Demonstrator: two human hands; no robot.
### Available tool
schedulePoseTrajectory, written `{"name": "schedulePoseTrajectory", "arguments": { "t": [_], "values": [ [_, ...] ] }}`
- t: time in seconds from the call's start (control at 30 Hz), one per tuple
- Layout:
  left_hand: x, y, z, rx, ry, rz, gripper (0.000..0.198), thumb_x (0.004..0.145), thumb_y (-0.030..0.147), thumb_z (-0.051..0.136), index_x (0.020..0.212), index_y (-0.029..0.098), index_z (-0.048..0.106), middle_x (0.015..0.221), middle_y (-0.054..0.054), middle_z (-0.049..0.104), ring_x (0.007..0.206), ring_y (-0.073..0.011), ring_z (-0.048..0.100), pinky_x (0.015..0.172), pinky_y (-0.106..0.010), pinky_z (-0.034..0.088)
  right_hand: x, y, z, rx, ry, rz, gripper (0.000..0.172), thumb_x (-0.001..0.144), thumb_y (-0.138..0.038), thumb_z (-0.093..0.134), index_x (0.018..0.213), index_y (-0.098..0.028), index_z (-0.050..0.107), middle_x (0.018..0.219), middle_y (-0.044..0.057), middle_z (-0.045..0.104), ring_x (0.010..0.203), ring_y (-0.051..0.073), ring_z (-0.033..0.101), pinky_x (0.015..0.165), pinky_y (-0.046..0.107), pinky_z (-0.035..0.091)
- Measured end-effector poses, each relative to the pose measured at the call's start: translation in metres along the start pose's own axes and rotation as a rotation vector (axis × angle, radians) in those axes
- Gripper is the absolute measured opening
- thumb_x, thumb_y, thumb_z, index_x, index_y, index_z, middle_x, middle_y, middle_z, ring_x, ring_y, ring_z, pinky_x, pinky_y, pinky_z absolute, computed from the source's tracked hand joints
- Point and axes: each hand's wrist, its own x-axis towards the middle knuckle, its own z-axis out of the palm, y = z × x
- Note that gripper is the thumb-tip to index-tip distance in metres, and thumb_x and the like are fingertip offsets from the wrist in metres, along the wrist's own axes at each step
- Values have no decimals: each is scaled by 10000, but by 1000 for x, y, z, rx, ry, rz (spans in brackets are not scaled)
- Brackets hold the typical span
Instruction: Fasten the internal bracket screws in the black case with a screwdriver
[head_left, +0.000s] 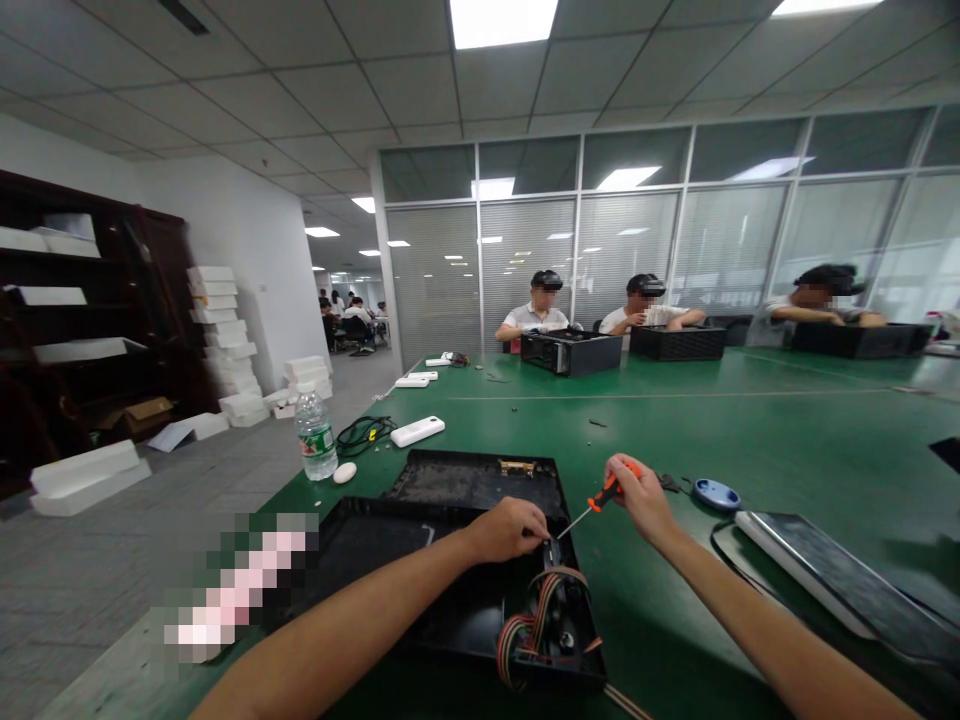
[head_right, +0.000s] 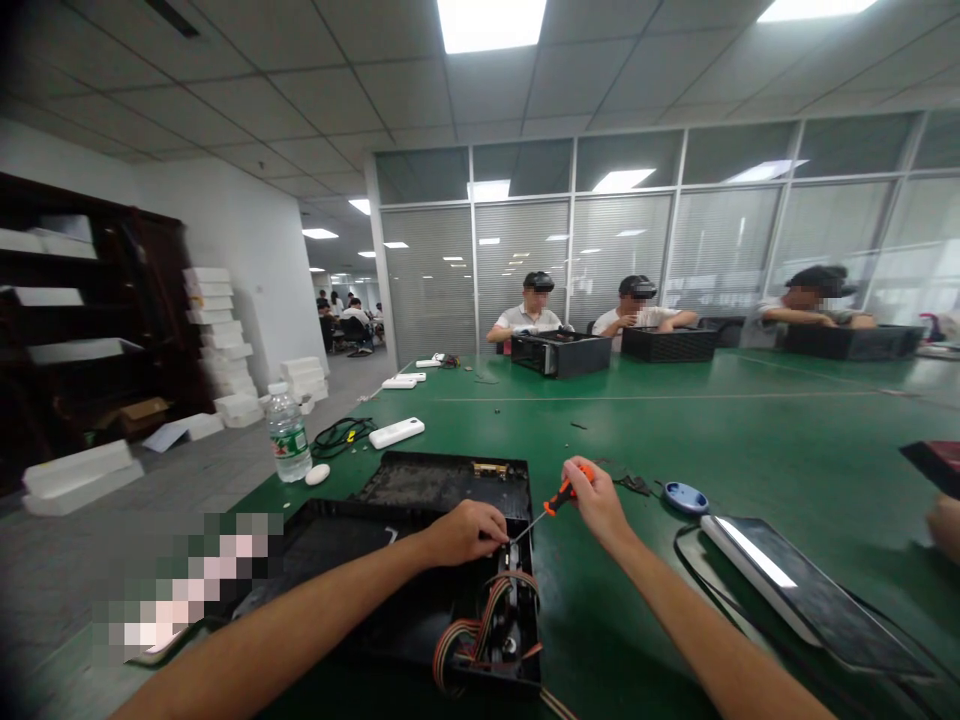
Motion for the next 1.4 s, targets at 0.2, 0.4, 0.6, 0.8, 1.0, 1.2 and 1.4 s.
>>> {"name": "schedulePoseTrajectory", "arguments": {
  "t": [0.2, 0.4, 0.6, 0.8, 1.0, 1.2, 1.4],
  "values": [
    [-1, 2, -1, 1, 8, -15, 142, 732, 106, 575, 813, 137, 687, 831, -43, 673, 772, -128, 617, 754, -188, 443, -12, -12, 7, -257, -8, -191, 303, 821, -427, 409, 663, -187, 503, 558, -16, 459, 528, 134, 449, 510, 236, 368],
    [-4, 2, 1, -49, 7, -100, 234, 699, 99, 587, 922, 124, 656, 800, -35, 668, 689, -114, 609, 680, -174, 456, -17, -17, 6, -358, -11, -273, 301, 832, -406, 400, 649, -188, 501, 567, -8, 482, 542, 135, 461, 538, 240, 365],
    [-2, 3, 0, -33, 7, -88, 210, 688, 114, 593, 885, 109, 665, 771, -39, 658, 661, -112, 599, 651, -169, 451, -17, -25, 7, -458, -131, -331, 307, 842, -397, 392, 662, -182, 517, 579, -2, 512, 548, 129, 468, 554, 240, 358],
    [0, 5, -1, 8, -28, -39, 199, 698, 102, 574, 868, 121, 677, 778, -38, 660, 681, -112, 600, 658, -162, 436, -19, -31, 8, -462, -114, -378, 300, 840, -377, 393, 650, -176, 508, 554, -15, 487, 518, 113, 445, 534, 229, 347],
    [0, 7, -2, 15, -46, -39, 247, 705, 96, 569, 925, 131, 676, 797, -35, 662, 688, -108, 596, 656, -154, 426, -19, -35, 7, -495, -118, -406, 299, 851, -365, 395, 661, -169, 518, 566, -16, 493, 516, 109, 457, 535, 220, 341],
    [1, 7, -2, 46, -55, -28, 209, 708, 97, 567, 886, 122, 673, 771, -33, 657, 676, -112, 589, 652, -162, 422, -13, -55, 12, -662, -130, -394, 374, 862, -402, 377, 617, -169, 537, 513, -16, 505, 485, 103, 460, 528, 215, 308],
    [2, 9, -4, 80, -53, -9, 137, 722, 105, 563, 830, 114, 647, 733, -18, 641, 664, -102, 576, 654, -156, 412, -2, -99, 20, -1160, -168, -428, 532, 889, -504, 290, 578, -174, 566, 564, 62, 610, 524, 156, 530, 502, 252, 217]
  ]
}}
